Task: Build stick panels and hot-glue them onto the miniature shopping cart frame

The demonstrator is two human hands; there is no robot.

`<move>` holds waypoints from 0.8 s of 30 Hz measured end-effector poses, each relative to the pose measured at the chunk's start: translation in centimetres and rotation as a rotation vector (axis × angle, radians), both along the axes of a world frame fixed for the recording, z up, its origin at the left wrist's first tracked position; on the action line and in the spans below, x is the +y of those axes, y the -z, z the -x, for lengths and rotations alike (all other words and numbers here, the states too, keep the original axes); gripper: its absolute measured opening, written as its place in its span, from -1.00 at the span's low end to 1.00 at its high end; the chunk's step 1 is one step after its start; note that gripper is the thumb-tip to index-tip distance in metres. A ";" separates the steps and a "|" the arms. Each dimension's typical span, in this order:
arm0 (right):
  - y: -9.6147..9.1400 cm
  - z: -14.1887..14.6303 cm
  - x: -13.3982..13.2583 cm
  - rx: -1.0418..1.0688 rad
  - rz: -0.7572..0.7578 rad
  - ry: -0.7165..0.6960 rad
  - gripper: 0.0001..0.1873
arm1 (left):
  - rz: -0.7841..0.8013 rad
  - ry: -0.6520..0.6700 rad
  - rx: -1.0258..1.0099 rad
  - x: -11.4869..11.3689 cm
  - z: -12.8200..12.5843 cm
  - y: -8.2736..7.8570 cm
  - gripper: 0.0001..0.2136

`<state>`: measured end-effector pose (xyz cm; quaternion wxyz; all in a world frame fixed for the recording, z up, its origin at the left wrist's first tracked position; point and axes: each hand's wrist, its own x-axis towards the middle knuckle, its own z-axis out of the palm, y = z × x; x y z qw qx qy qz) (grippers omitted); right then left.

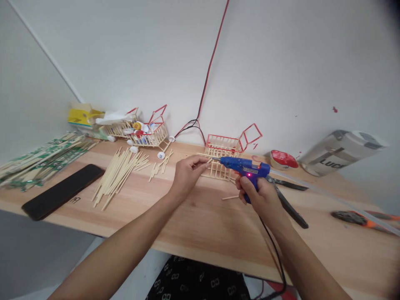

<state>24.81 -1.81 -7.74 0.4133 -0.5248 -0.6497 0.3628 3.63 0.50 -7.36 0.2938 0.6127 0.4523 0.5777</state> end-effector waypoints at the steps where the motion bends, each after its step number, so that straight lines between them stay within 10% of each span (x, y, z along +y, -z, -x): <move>1: 0.1 0.0 0.0 0.005 -0.001 -0.001 -0.50 | 0.001 0.001 -0.003 0.0 0.0 0.0 -0.90; 24: 0.0 0.1 -0.2 -0.038 -0.088 0.016 -0.51 | 0.021 -0.028 -0.015 0.0 0.0 0.0 -0.91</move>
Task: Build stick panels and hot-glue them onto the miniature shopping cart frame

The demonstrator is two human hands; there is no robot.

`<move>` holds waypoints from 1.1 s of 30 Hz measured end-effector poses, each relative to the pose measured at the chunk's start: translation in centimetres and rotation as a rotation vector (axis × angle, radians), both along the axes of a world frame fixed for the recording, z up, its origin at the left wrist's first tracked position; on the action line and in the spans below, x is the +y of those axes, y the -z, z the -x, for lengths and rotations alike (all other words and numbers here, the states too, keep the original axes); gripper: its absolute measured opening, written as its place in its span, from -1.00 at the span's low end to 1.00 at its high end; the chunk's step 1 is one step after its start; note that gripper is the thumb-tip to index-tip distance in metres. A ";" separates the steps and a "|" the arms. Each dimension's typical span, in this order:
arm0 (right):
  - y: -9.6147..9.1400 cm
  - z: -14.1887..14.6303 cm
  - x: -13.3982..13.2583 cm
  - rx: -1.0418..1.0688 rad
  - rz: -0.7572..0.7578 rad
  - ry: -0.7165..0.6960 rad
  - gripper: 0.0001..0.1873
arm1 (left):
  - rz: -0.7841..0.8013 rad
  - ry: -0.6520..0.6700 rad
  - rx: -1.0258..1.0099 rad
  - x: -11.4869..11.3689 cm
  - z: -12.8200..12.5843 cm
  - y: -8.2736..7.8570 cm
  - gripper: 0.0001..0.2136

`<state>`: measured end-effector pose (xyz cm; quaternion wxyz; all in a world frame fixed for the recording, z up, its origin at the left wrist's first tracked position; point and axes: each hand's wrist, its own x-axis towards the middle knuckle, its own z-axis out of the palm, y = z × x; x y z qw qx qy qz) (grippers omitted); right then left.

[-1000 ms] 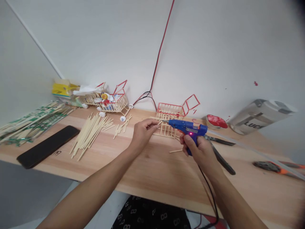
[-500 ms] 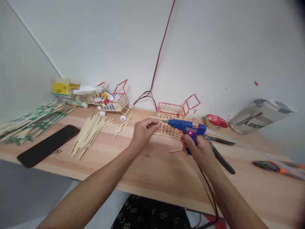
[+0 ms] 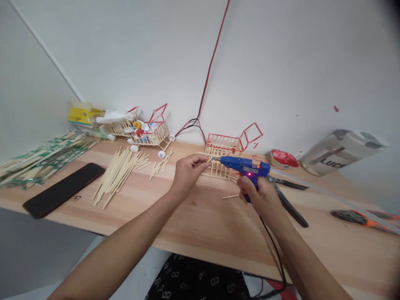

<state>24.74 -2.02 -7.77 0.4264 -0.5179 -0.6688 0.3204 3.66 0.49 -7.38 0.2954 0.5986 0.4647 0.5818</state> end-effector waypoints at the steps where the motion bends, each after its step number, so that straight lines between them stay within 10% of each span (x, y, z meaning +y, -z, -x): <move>1: 0.0 0.0 0.0 -0.002 -0.002 -0.002 -0.51 | -0.001 0.000 -0.002 0.0 0.0 0.0 -0.91; 33: 0.2 -0.3 0.1 0.030 0.016 -0.025 -0.50 | -0.079 0.062 -0.001 0.1 0.0 0.2 -0.90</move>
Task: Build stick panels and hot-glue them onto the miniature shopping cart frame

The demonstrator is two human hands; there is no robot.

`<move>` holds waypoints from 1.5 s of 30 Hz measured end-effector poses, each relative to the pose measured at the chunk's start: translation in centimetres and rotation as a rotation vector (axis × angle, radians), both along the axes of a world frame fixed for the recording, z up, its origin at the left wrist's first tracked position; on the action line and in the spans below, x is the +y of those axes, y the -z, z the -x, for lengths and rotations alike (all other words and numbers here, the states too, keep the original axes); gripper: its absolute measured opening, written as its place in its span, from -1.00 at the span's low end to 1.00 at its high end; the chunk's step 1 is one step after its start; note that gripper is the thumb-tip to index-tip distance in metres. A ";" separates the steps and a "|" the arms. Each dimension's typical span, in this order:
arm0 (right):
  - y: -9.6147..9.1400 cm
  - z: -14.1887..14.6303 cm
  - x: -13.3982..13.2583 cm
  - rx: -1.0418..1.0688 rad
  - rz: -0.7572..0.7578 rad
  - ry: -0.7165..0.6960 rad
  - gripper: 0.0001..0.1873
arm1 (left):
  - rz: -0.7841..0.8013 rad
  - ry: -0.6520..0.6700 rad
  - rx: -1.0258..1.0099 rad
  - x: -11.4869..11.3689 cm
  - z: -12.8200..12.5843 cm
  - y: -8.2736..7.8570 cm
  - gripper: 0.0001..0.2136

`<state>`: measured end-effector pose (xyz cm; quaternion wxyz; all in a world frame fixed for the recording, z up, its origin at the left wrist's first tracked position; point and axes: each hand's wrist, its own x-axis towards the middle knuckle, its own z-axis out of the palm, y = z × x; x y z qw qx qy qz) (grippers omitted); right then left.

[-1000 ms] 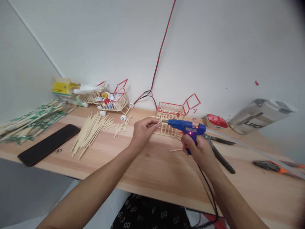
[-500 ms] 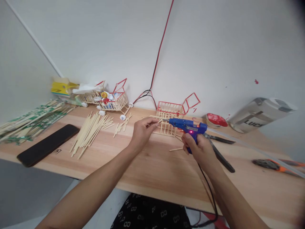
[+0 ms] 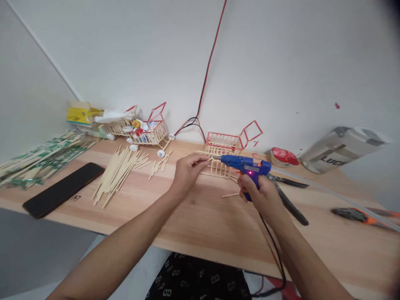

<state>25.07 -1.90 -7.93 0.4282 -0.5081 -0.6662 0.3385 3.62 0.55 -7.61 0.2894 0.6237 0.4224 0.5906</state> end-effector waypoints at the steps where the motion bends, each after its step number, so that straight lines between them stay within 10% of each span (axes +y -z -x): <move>1: 0.0 0.0 0.0 -0.001 0.002 0.001 -0.50 | 0.001 -0.001 0.003 0.0 0.0 0.0 -0.90; 45: -0.3 0.3 -0.3 -0.007 0.003 0.011 -0.51 | 0.024 0.021 0.027 0.2 -0.1 0.6 -0.88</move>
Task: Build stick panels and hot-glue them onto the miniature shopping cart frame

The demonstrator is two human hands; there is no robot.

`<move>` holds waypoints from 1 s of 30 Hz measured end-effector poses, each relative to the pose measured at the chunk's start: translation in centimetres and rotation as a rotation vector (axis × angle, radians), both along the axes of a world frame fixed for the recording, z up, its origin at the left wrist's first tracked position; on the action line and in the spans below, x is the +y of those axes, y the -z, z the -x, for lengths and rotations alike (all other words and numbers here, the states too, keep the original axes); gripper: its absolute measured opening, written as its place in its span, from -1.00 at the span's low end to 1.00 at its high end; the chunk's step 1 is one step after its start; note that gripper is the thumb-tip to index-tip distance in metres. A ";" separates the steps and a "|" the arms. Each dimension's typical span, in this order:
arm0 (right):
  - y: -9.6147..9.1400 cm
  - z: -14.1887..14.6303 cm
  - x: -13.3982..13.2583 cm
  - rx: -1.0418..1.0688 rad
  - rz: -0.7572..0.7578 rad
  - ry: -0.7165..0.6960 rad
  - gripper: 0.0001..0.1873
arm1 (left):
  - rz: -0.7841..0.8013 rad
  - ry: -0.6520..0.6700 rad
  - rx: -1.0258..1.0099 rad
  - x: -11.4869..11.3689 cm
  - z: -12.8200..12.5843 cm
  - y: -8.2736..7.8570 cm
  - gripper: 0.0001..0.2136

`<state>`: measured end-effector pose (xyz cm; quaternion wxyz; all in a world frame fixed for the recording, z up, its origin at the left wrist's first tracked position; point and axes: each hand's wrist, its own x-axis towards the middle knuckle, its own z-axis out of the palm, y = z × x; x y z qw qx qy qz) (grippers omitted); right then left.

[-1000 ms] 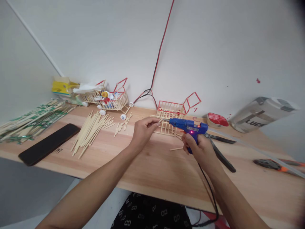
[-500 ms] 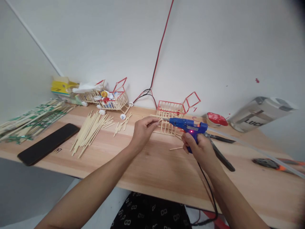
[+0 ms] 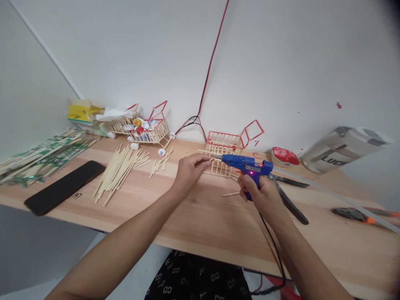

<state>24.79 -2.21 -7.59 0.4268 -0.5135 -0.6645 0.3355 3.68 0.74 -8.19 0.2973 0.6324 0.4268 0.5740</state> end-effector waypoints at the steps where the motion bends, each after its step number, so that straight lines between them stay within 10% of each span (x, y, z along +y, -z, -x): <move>1: 0.0 0.0 0.0 -0.003 0.003 -0.002 -0.51 | 0.017 -0.003 -0.013 0.0 0.0 0.0 -0.88; 24: 0.7 -0.9 0.4 0.007 -0.019 0.036 -0.50 | 0.049 0.143 0.049 -0.1 -0.2 0.1 -0.83; 30: 0.0 -1.7 0.5 -0.202 -0.140 0.133 -0.53 | -0.015 -0.070 -0.235 0.2 1.0 -1.3 -0.82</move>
